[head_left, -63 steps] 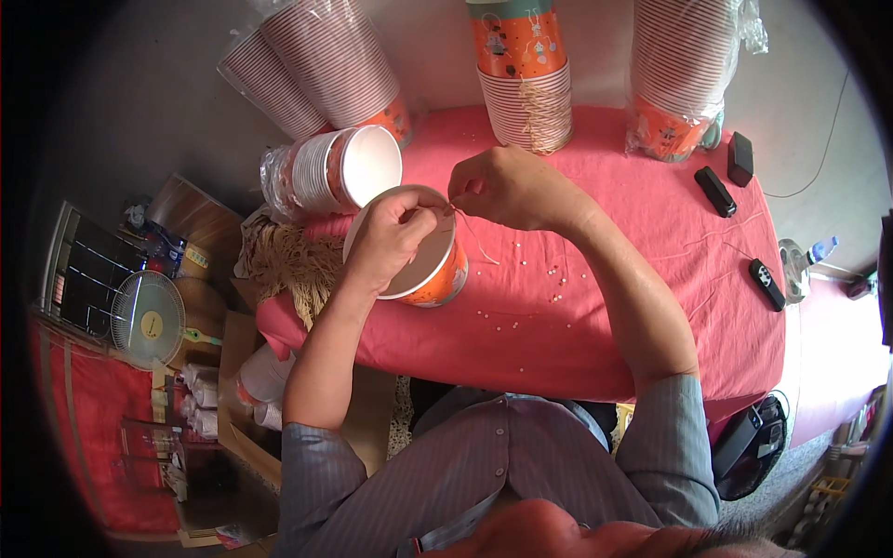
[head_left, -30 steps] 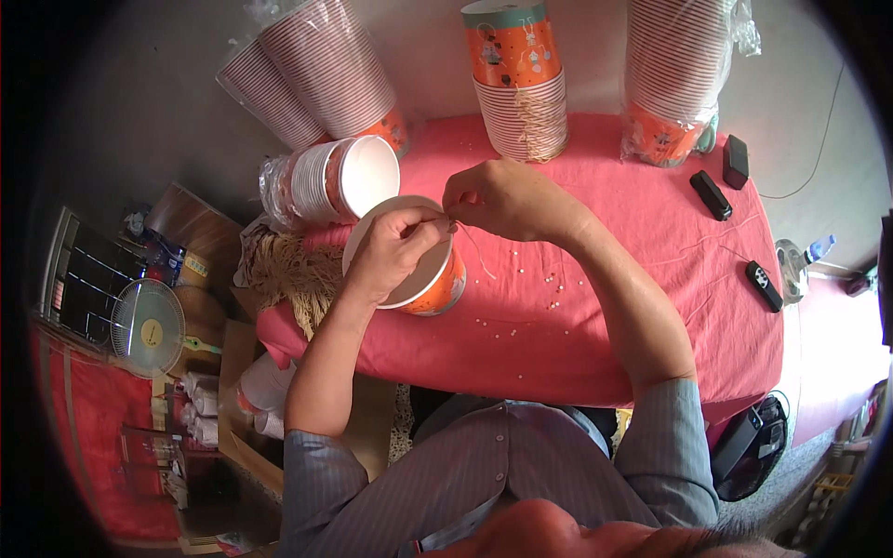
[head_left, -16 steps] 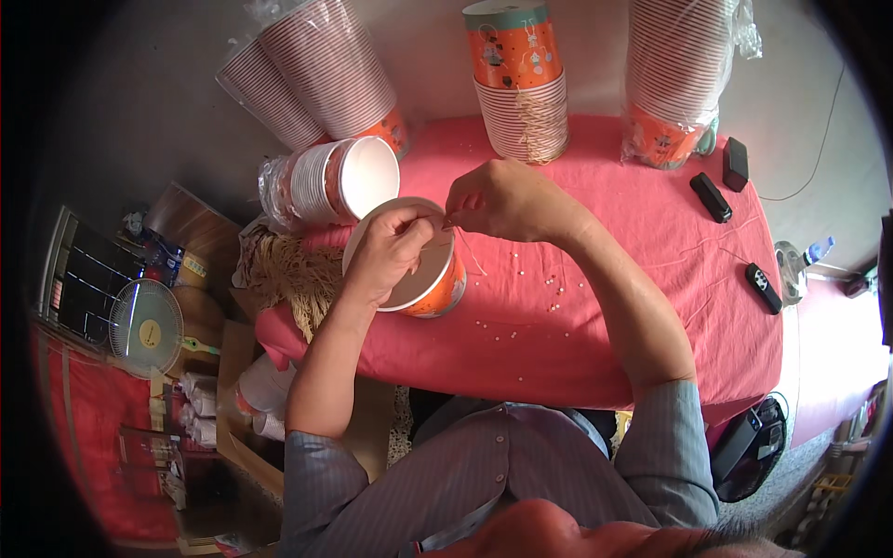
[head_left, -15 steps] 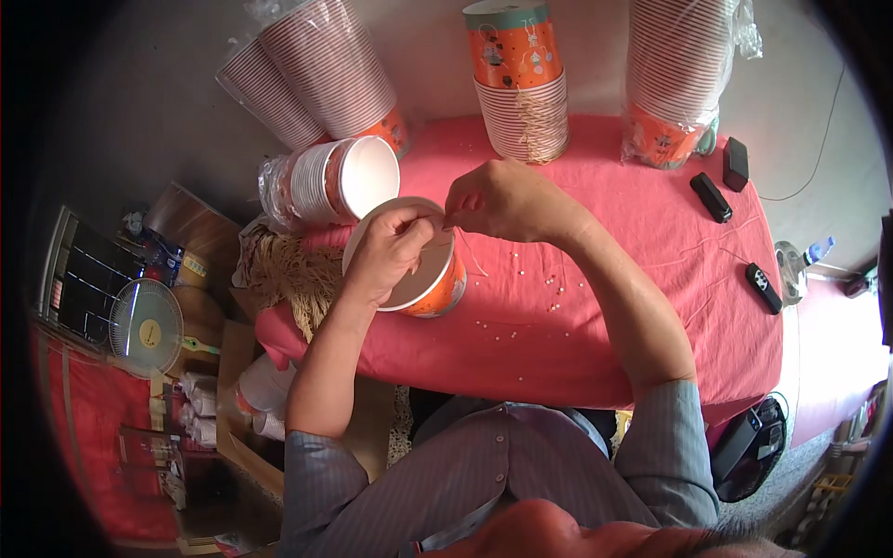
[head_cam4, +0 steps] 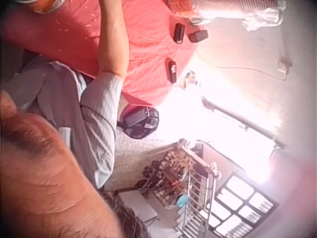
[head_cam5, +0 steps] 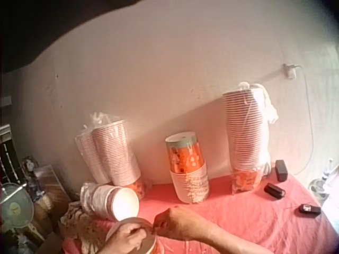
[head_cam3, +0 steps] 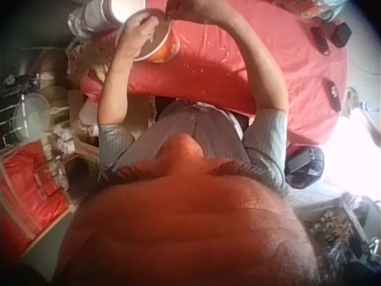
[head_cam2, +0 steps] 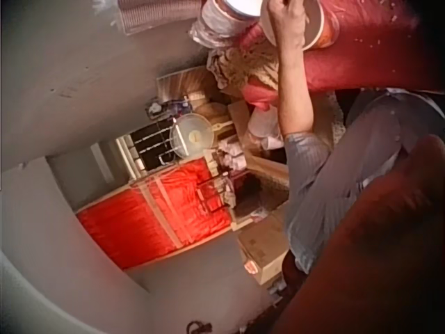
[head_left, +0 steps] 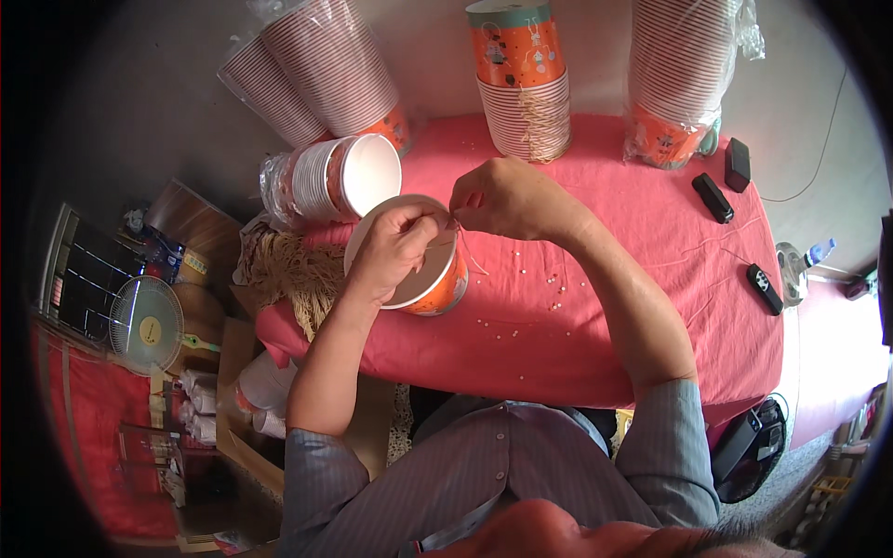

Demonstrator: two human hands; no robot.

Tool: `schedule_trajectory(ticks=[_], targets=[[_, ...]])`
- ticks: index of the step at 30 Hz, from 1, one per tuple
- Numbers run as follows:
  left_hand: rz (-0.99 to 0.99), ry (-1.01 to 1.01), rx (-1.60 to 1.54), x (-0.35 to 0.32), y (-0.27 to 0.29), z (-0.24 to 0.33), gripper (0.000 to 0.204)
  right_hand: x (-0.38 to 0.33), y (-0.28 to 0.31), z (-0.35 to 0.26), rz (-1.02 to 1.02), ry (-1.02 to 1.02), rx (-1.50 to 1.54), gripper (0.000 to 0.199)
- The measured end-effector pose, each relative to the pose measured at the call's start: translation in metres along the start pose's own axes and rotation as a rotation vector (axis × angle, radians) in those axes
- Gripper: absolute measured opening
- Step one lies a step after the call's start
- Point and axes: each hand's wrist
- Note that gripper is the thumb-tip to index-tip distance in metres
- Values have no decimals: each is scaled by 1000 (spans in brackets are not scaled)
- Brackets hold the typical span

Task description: Threading string handles through pre-punched holes in paper buckets.

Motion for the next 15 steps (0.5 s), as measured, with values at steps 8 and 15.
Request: schedule_trajectory(ticks=[8, 15], targets=[[16, 8, -6, 1, -1, 0, 17, 0, 0, 4, 1, -2, -10, 20], [62, -88, 223, -3, -15, 17, 16, 0, 0, 6, 6, -12, 18, 20]])
Point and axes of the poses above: each hand's wrist, its own x-axis towards the middle knuckle, its own y-axis out of the back of the hand, z = x × y, and after that the axes turned 5 degrees about -z, right-handed
